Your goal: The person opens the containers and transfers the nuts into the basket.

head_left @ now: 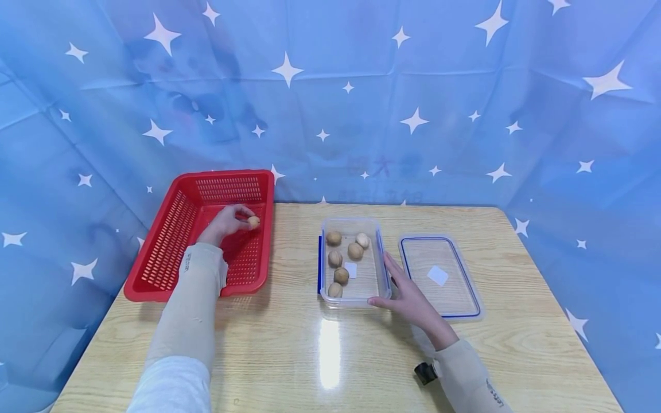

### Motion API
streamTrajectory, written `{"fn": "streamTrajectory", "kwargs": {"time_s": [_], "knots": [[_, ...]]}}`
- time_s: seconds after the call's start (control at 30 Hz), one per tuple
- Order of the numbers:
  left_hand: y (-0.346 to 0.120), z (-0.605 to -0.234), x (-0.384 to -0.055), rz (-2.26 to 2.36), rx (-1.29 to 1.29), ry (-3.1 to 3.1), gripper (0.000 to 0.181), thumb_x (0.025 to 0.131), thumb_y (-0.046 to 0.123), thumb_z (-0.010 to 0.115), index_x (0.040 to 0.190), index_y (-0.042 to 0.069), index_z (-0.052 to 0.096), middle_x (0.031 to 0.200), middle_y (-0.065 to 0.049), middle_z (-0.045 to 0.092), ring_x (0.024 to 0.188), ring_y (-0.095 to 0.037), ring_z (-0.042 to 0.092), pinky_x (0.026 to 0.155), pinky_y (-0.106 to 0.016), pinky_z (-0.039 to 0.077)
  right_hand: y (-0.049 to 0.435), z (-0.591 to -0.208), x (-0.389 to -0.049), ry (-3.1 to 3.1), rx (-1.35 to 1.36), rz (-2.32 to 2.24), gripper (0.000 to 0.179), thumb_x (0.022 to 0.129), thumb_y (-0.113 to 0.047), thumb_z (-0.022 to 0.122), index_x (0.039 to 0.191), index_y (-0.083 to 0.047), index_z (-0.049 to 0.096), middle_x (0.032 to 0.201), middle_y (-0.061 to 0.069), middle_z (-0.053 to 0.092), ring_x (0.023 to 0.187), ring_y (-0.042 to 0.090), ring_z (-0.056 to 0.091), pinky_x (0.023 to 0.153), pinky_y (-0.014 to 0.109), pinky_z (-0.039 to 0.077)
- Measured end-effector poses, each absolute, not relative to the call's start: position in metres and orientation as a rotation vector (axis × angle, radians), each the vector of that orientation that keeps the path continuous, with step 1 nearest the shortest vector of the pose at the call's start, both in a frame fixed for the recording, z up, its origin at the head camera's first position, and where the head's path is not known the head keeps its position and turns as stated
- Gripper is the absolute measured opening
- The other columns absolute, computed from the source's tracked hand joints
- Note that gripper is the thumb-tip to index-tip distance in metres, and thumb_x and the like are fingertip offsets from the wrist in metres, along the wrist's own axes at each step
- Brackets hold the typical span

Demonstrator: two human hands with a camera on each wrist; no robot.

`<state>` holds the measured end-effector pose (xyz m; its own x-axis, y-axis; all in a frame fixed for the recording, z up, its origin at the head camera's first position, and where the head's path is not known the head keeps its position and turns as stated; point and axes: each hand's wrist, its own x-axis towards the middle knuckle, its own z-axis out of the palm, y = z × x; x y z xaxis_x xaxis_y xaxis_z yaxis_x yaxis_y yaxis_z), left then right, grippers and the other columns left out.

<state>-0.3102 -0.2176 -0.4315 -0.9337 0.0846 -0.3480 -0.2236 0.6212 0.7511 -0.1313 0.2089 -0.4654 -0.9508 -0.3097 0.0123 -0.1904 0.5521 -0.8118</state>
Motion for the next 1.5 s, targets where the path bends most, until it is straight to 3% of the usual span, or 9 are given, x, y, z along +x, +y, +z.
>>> {"fn": "streamTrajectory", "kwargs": {"time_s": [0.63,0.9,1.07,1.23,1.4,1.5], "knots": [[-0.224,-0.439,-0.308,1.153,-0.128,2.457,0.062,0.075,0.03,0.087,0.127,0.018,0.055,0.131,-0.01,0.054,0.118,-0.035,0.056,0.09,-0.05,0.059,0.21,-0.468,-0.131,2.632,-0.42,-1.377,0.105,0.086,-0.026,0.078,0.159,-0.001,0.007,0.167,0.023,0.004,0.152,0.047,0.011,0.119,0.059,0.025],[-0.224,-0.44,-0.311,1.185,-0.15,2.458,0.069,0.073,0.034,0.088,0.13,0.018,0.053,0.133,-0.01,0.053,0.12,-0.035,0.053,0.093,-0.05,0.058,0.21,-0.467,-0.131,2.636,-0.405,-1.368,0.104,0.086,-0.028,0.078,0.159,-0.003,0.008,0.167,0.022,0.004,0.152,0.046,0.011,0.119,0.06,0.025],[-0.223,-0.438,-0.315,1.246,-0.176,2.48,0.068,0.08,0.029,0.083,0.138,0.017,0.049,0.139,-0.013,0.05,0.125,-0.036,0.05,0.101,-0.054,0.052,0.209,-0.466,-0.131,2.633,-0.384,-1.367,0.105,0.086,-0.03,0.078,0.16,-0.003,0.008,0.167,0.022,0.004,0.152,0.046,0.011,0.119,0.059,0.025],[-0.221,-0.434,-0.319,1.36,-0.184,2.493,0.054,0.091,0.02,0.072,0.139,0.014,0.049,0.142,-0.014,0.05,0.127,-0.034,0.049,0.109,-0.054,0.046,0.209,-0.467,-0.131,2.633,-0.392,-1.37,0.105,0.086,-0.028,0.078,0.16,-0.003,0.008,0.167,0.023,0.004,0.152,0.046,0.011,0.119,0.059,0.025],[-0.219,-0.429,-0.319,1.47,-0.119,2.488,0.045,0.098,0.012,0.061,0.141,0.007,0.048,0.145,-0.02,0.049,0.127,-0.035,0.051,0.11,-0.049,0.047,0.21,-0.467,-0.131,2.631,-0.398,-1.368,0.104,0.086,-0.028,0.078,0.16,-0.003,0.008,0.167,0.022,0.004,0.152,0.046,0.011,0.119,0.06,0.025],[-0.218,-0.424,-0.317,1.49,-0.102,2.496,0.046,0.098,0.013,0.062,0.142,0.007,0.048,0.145,-0.02,0.049,0.128,-0.036,0.051,0.11,-0.048,0.047,0.21,-0.466,-0.13,2.631,-0.386,-1.364,0.105,0.086,-0.029,0.078,0.16,-0.003,0.008,0.167,0.022,0.004,0.152,0.046,0.012,0.119,0.06,0.025]]}}
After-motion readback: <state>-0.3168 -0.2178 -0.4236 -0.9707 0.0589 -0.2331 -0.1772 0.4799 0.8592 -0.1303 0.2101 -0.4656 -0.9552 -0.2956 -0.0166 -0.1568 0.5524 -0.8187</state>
